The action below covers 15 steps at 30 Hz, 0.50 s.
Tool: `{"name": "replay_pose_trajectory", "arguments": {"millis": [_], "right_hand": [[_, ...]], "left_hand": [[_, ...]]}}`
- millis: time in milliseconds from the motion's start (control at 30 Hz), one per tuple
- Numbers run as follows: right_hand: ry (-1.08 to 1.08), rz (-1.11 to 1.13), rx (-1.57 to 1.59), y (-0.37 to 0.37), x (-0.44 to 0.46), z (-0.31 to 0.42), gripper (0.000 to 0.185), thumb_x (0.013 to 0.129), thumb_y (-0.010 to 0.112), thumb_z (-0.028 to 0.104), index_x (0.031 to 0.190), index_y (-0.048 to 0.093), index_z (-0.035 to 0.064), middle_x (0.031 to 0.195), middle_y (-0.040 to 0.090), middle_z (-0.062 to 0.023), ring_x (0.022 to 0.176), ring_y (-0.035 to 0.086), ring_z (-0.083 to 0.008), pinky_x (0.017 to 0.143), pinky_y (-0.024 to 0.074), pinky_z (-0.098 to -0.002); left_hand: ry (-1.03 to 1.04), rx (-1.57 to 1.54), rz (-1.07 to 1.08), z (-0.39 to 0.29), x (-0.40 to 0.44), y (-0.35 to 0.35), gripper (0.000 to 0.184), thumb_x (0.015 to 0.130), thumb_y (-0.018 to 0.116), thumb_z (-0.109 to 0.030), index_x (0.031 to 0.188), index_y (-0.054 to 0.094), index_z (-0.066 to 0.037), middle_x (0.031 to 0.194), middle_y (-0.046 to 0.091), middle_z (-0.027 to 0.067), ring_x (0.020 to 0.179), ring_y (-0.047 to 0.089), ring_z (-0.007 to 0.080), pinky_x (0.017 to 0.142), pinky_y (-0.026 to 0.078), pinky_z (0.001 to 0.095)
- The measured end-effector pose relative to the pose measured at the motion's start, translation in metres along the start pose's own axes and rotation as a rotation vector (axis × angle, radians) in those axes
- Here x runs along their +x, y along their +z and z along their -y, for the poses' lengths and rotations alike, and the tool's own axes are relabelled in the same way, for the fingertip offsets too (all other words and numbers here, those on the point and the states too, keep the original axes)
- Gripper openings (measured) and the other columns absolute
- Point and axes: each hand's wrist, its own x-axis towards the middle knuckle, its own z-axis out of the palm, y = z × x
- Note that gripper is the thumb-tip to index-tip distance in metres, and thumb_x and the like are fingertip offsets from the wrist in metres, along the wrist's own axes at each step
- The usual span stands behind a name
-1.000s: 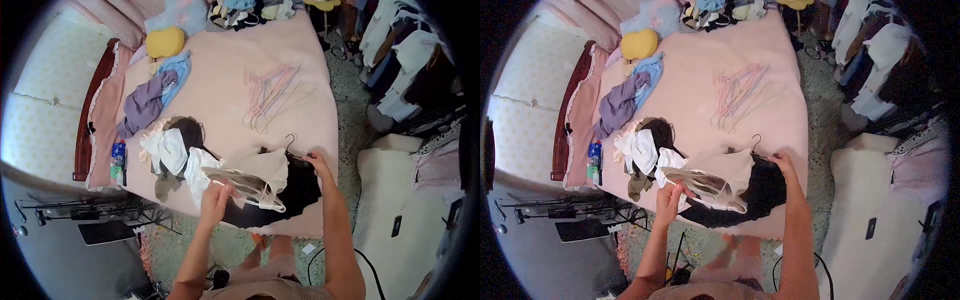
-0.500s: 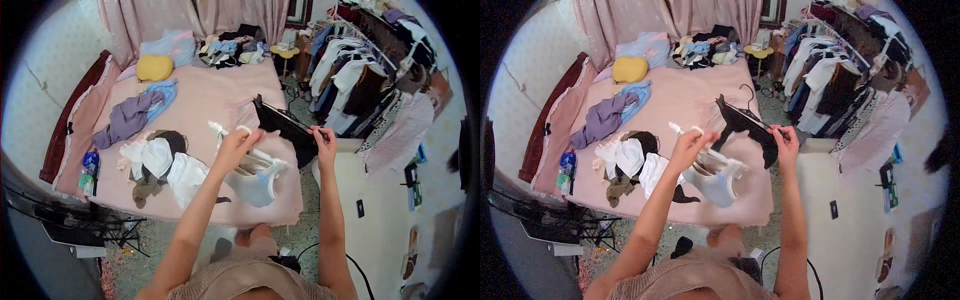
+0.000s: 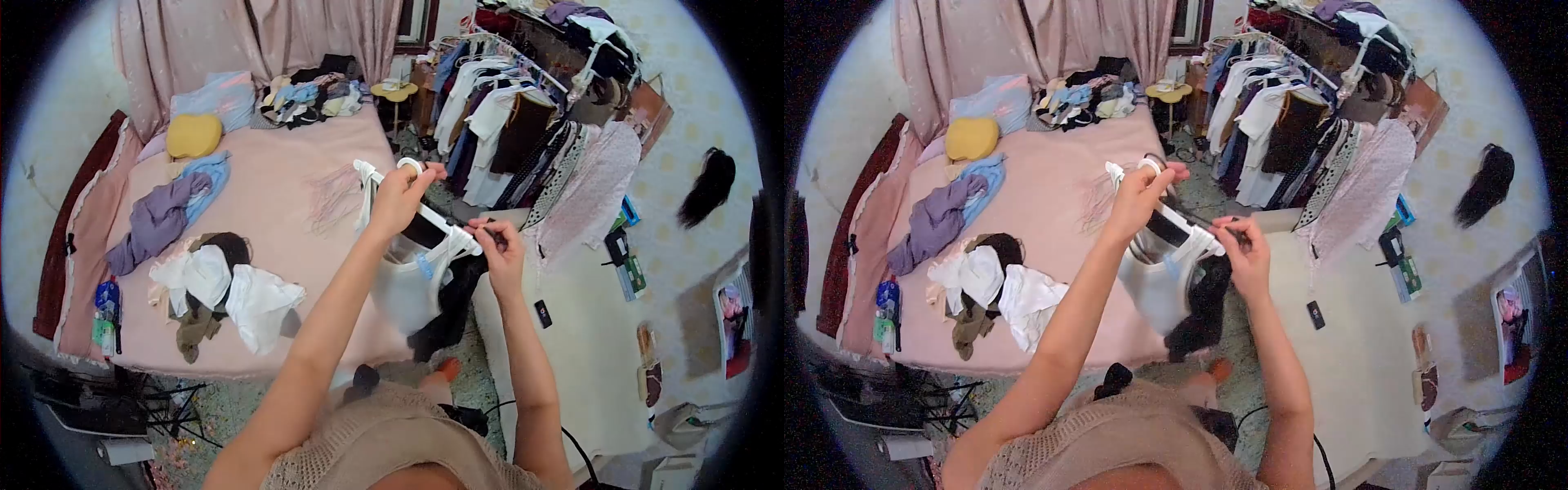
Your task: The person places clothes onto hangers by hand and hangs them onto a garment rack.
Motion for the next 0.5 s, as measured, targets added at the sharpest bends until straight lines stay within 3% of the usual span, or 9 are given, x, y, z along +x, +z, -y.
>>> {"name": "replay_pose_trajectory", "arguments": {"millis": [167,333,367,500], "right_hand": [[0.056,-0.031,-0.002,-0.070,0.000,-0.021,0.007,0.088,0.054,-0.003,0.094,0.051,-0.0023,0.107,0.057,-0.0146,0.093,0.062,-0.0194,0.085,0.0478,-0.0288],[0.085,-0.018,-0.097,-0.160,0.006,-0.033,0.008,0.088,0.057,0.000,0.096,0.055,-0.0013,0.101,0.061,-0.0093,0.091,0.059,-0.0129,0.080,0.0463,-0.0238],[0.066,-0.008,-0.131,-0.179,0.007,-0.038,0.009,0.087,0.058,0.000,0.096,0.056,-0.0014,0.099,0.061,-0.0087,0.089,0.059,-0.0124,0.078,0.0460,-0.0232],[0.155,-0.003,-0.125,-0.233,0.018,-0.033,0.012,0.086,0.058,-0.001,0.099,0.058,-0.0011,0.098,0.061,-0.0076,0.087,0.058,-0.0112,0.077,0.0455,-0.0223]], "left_hand": [[-0.097,0.030,0.020,0.016,0.017,0.067,0.029,0.095,0.048,-0.018,0.103,0.062,0.006,0.097,0.067,0.0116,0.093,0.061,0.0142,0.083,0.045,0.0263],[-0.123,0.104,-0.006,0.042,0.043,0.151,0.026,0.092,0.050,-0.017,0.099,0.064,0.003,0.088,0.069,0.0109,0.081,0.063,0.0152,0.074,0.046,0.0273],[-0.197,0.071,0.043,0.043,0.046,0.166,0.028,0.094,0.049,-0.018,0.101,0.063,0.006,0.095,0.067,0.0099,0.091,0.061,0.0145,0.085,0.045,0.0272],[-0.225,0.088,0.038,0.063,0.067,0.218,0.026,0.094,0.050,-0.016,0.099,0.064,0.005,0.094,0.067,0.0092,0.091,0.060,0.0135,0.084,0.044,0.0272]]}}
